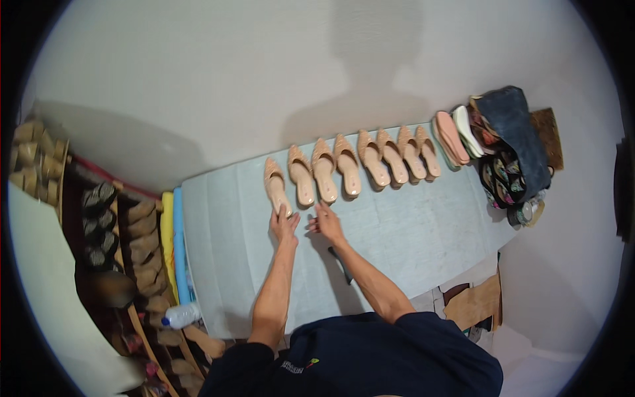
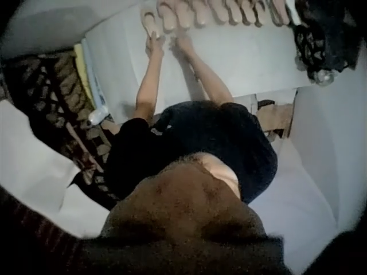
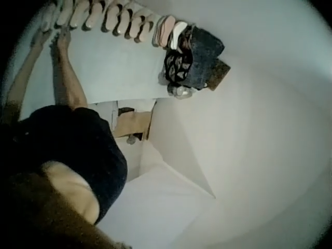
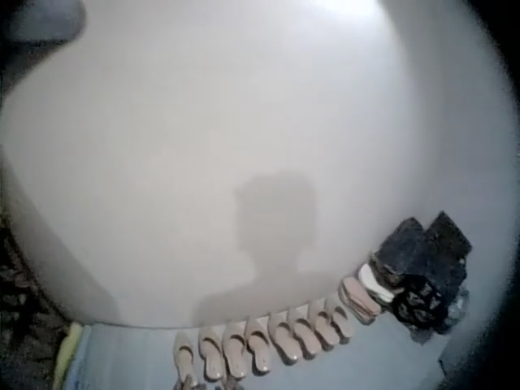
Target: Organizing insoles, layering materials, preparing patterns, and checking footwear components at a workstation.
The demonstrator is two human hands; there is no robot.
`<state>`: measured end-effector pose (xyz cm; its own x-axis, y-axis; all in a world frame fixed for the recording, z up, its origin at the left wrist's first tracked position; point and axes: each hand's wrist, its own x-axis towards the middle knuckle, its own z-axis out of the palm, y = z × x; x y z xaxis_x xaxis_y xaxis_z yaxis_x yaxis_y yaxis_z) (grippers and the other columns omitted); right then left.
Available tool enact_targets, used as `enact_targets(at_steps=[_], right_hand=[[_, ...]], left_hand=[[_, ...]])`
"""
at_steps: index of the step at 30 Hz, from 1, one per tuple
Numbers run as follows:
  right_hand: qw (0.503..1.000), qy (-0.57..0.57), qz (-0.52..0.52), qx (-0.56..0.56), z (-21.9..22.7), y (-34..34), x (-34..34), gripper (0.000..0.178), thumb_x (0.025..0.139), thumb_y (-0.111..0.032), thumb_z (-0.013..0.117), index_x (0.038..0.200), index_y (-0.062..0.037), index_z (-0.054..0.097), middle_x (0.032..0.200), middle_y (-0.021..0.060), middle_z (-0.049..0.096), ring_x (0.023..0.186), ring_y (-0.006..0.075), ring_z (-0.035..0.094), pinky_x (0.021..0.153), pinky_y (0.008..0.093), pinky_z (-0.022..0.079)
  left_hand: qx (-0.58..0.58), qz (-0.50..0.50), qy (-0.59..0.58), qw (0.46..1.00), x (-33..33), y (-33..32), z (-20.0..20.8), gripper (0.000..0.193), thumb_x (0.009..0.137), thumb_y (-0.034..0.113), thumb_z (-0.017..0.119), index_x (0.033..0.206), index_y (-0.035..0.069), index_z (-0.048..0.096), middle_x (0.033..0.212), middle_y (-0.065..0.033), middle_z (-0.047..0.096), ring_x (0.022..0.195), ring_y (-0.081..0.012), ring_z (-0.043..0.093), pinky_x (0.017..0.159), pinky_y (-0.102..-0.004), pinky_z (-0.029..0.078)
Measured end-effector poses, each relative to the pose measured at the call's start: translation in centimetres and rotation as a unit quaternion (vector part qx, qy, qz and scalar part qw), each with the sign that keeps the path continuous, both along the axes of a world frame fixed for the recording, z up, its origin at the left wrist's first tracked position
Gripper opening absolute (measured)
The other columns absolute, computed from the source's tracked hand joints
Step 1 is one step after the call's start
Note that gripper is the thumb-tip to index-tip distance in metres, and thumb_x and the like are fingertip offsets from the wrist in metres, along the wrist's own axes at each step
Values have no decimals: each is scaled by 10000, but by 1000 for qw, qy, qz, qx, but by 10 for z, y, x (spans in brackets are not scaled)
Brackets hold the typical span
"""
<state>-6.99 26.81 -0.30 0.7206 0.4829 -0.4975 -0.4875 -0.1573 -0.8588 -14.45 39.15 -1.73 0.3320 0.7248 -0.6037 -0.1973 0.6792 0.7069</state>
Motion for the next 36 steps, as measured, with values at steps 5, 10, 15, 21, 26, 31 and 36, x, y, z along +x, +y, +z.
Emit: enact_targets(at_steps=[5, 10, 15, 21, 26, 31, 36], right_hand=[[994, -70, -58, 52, -34, 44, 21, 360, 1053, -316, 521, 1293, -51, 555, 730, 62, 629, 561, 126, 590, 519, 304, 524], [995, -68, -48, 60, -9, 7, 9, 449, 1057, -234, 514, 1456, -30, 491, 842, 63, 658, 679, 99, 599, 635, 269, 528], [973, 111, 20, 202, 35, -109, -15, 471, 1081, -226, 479, 1529, -93, 419, 1020, 40, 671, 838, 80, 611, 774, 237, 536], [986, 57, -90, 129, 38, -316, 30, 473, 1075, -243, 500, 1518, -90, 435, 1015, 50, 697, 839, 90, 640, 765, 234, 547], [979, -31, -189, 64, 24, -471, 109, 451, 1077, -236, 495, 1499, -82, 464, 955, 33, 685, 781, 82, 608, 714, 235, 531], [966, -80, -247, -8, 14, -586, 200, 420, 1081, -204, 473, 1478, -70, 492, 916, 20, 676, 721, 70, 572, 662, 230, 511], [966, -61, -246, -54, -8, -638, 273, 419, 1076, -206, 479, 1473, -74, 499, 877, 51, 683, 689, 85, 594, 619, 226, 516]], left_hand=[[7, -108, -5, 994, -10, 18, -13, 550, 953, 274, 703, 1400, 46, 476, 1159, -153, 623, 1015, -321, 669, 908, -371, 572], [26, -123, -31, 992, -43, -17, 13, 498, 979, 234, 674, 1398, 36, 490, 1209, -137, 620, 1063, -297, 649, 890, -368, 572], [68, -112, -74, 989, -86, -106, 65, 450, 992, 174, 647, 1379, 9, 490, 1233, -145, 618, 1028, -275, 669, 857, -349, 588], [26, -258, -93, 961, -33, -253, 66, 380, 993, 81, 607, 1331, -37, 481, 1220, -187, 628, 1023, -294, 692, 854, -404, 626], [-25, -332, -92, 939, 73, -398, 51, 478, 972, 91, 659, 1374, -53, 443, 1213, -187, 623, 1032, -290, 688, 867, -419, 621], [-79, -323, -114, 936, 182, -546, 40, 507, 966, 89, 667, 1393, -52, 434, 1216, -186, 625, 1036, -292, 689, 872, -414, 624], [-117, -251, -106, 955, 259, -630, 22, 548, 930, 109, 725, 1374, -43, 441, 1283, -186, 570, 1033, -328, 682, 874, -424, 628]])
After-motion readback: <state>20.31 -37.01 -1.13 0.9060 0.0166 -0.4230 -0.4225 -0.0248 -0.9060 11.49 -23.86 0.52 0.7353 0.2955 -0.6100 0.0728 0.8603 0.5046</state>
